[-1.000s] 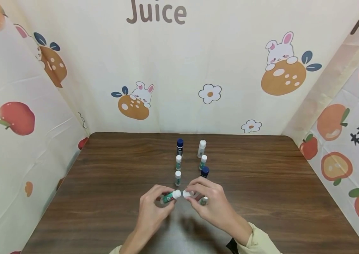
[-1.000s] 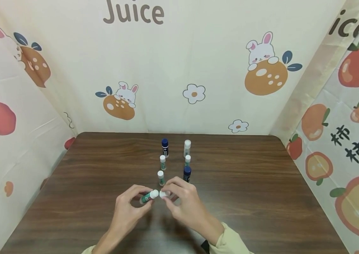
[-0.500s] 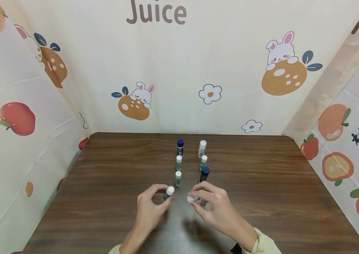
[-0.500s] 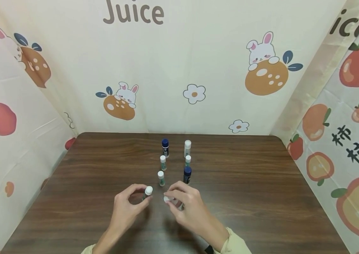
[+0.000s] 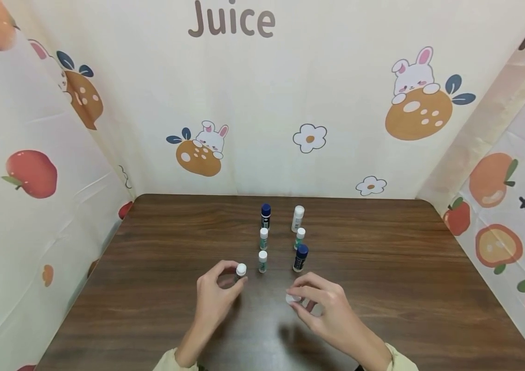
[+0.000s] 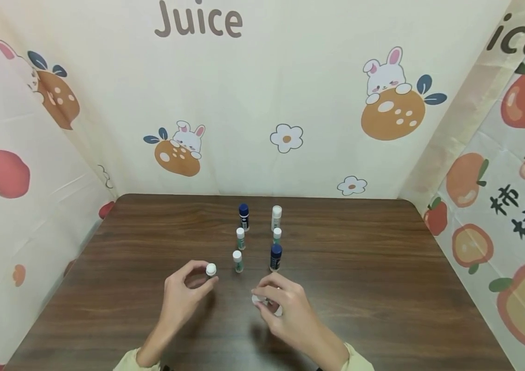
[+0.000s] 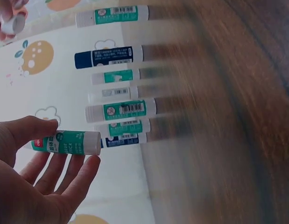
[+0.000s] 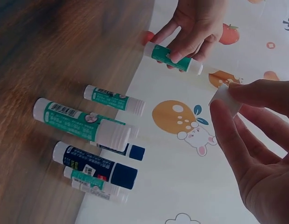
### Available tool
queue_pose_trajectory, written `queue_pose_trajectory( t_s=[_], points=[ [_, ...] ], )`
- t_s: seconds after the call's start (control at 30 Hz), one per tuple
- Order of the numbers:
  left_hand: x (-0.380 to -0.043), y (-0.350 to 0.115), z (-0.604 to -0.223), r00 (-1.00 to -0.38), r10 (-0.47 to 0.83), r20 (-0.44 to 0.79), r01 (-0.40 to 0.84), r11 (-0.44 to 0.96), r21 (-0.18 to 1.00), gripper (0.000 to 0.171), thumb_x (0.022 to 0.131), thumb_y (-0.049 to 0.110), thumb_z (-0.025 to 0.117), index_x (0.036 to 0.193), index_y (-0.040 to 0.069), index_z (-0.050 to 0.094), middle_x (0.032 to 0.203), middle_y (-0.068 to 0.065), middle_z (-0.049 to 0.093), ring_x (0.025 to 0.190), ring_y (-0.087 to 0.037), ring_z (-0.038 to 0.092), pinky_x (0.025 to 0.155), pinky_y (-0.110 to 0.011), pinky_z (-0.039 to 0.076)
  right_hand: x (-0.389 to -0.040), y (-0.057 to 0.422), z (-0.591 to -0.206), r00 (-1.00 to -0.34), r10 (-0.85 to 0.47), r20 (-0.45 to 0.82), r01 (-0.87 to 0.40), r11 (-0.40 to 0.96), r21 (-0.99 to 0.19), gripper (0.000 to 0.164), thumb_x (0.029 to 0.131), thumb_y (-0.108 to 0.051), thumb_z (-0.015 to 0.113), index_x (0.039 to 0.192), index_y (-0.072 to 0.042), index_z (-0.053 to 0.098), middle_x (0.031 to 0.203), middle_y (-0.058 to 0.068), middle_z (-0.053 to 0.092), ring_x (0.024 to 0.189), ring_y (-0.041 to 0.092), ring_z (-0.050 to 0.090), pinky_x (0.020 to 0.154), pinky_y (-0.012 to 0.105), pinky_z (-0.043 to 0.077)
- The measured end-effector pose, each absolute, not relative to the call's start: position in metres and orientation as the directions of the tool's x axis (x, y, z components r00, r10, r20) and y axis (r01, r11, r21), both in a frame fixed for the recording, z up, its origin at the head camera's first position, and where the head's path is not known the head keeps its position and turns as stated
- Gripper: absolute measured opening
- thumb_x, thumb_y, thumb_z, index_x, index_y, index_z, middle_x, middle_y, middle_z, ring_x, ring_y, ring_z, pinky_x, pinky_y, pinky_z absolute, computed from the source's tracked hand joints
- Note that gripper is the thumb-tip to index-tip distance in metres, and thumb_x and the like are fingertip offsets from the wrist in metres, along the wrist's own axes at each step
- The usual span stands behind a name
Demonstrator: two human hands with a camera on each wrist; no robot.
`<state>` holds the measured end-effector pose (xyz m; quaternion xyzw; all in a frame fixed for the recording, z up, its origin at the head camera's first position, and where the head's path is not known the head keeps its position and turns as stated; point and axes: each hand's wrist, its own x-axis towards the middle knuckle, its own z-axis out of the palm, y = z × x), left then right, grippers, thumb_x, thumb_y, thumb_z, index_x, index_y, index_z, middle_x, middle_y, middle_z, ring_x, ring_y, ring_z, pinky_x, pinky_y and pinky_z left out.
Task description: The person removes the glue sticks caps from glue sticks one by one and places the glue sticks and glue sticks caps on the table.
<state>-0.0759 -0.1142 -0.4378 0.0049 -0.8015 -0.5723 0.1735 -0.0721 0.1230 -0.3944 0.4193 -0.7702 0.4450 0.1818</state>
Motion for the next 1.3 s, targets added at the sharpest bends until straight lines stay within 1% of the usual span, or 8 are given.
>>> queue_pose_trajectory(
  t_s=[0.2, 0.43, 0.57, 0.67, 0.8, 0.93, 1.03, 1.3],
  points=[
    [-0.086, -0.117, -0.441, -0.934, -0.243, 0.264, 0.172, 0.343, 0.924, 0.026, 0.070, -0.002, 0.079, 0.090, 0.010, 0.068, 0.090, -0.002, 0.068, 0.085, -0.017, 0.066, 0.072, -0.027, 0.055, -0.069, 0.131, -0.398, -0.584, -0.499, 0.640, -0.805, 0.257, -0.535, 0.028, 0.071, 0.008, 0.074, 0.092, -0.010, 0.070, 0.095, 0.001, 0.061, 0.068, 0.004, 0.057, 0.056, 0.010, 0.045],
    [-0.099, -0.117, -0.442, -0.939, -0.248, 0.238, 0.149, 0.330, 0.932, 0.024, 0.072, 0.000, 0.078, 0.092, 0.008, 0.067, 0.092, -0.005, 0.068, 0.087, -0.019, 0.066, 0.073, -0.030, 0.055, -0.065, 0.143, -0.407, -0.573, -0.503, 0.647, -0.813, 0.253, -0.524, 0.016, 0.080, -0.001, 0.071, 0.093, -0.011, 0.070, 0.095, 0.002, 0.062, 0.069, 0.006, 0.058, 0.056, 0.010, 0.045],
    [-0.104, -0.118, -0.443, -0.935, -0.270, 0.229, 0.135, 0.325, 0.936, 0.026, 0.070, -0.001, 0.079, 0.092, 0.007, 0.068, 0.091, -0.006, 0.068, 0.086, -0.020, 0.067, 0.072, -0.029, 0.055, -0.062, 0.149, -0.413, -0.587, -0.507, 0.631, -0.803, 0.263, -0.535, 0.012, 0.084, -0.007, 0.070, 0.094, -0.012, 0.069, 0.095, 0.001, 0.062, 0.068, 0.005, 0.057, 0.055, 0.010, 0.044],
    [-0.108, -0.121, -0.444, -0.930, -0.281, 0.237, 0.140, 0.325, 0.935, 0.026, 0.069, -0.003, 0.079, 0.092, 0.005, 0.067, 0.091, -0.007, 0.068, 0.085, -0.022, 0.067, 0.071, -0.033, 0.055, -0.059, 0.154, -0.417, -0.603, -0.510, 0.613, -0.791, 0.279, -0.545, 0.008, 0.086, -0.012, 0.068, 0.095, -0.014, 0.068, 0.095, 0.000, 0.062, 0.069, 0.005, 0.056, 0.054, 0.010, 0.044],
    [-0.112, -0.124, -0.444, -0.927, -0.289, 0.239, 0.139, 0.327, 0.935, 0.025, 0.070, -0.003, 0.079, 0.092, 0.003, 0.067, 0.090, -0.010, 0.068, 0.085, -0.025, 0.066, 0.072, -0.038, 0.055, -0.058, 0.161, -0.422, -0.598, -0.514, 0.615, -0.796, 0.292, -0.530, 0.007, 0.089, -0.017, 0.065, 0.094, -0.013, 0.069, 0.094, -0.001, 0.061, 0.068, 0.004, 0.055, 0.054, 0.010, 0.043],
    [-0.117, -0.128, -0.446, -0.930, -0.299, 0.215, 0.117, 0.314, 0.942, 0.025, 0.070, -0.002, 0.079, 0.092, 0.002, 0.067, 0.091, -0.010, 0.068, 0.086, -0.025, 0.066, 0.073, -0.037, 0.055, -0.058, 0.167, -0.428, -0.592, -0.524, 0.612, -0.798, 0.277, -0.535, 0.006, 0.087, -0.011, 0.068, 0.093, -0.011, 0.069, 0.093, 0.001, 0.061, 0.067, 0.002, 0.055, 0.053, 0.009, 0.043],
    [-0.121, -0.131, -0.447, -0.929, -0.305, 0.207, 0.107, 0.314, 0.943, 0.025, 0.070, -0.001, 0.079, 0.092, 0.003, 0.068, 0.091, -0.010, 0.068, 0.085, -0.024, 0.067, 0.072, -0.034, 0.055, -0.057, 0.170, -0.432, -0.594, -0.528, 0.607, -0.795, 0.272, -0.542, 0.015, 0.081, -0.002, 0.071, 0.093, -0.010, 0.069, 0.093, 0.002, 0.061, 0.066, 0.002, 0.055, 0.053, 0.010, 0.044],
    [-0.130, -0.136, -0.449, -0.923, -0.325, 0.204, 0.098, 0.314, 0.944, 0.025, 0.069, -0.002, 0.079, 0.092, 0.002, 0.068, 0.089, -0.012, 0.068, 0.082, -0.025, 0.068, 0.069, -0.026, 0.055, -0.057, 0.183, -0.444, -0.602, -0.518, 0.607, -0.792, 0.296, -0.533, 0.022, 0.076, 0.003, 0.073, 0.092, -0.011, 0.068, 0.090, 0.000, 0.060, 0.067, 0.003, 0.056, 0.052, 0.009, 0.043]
  ],
)
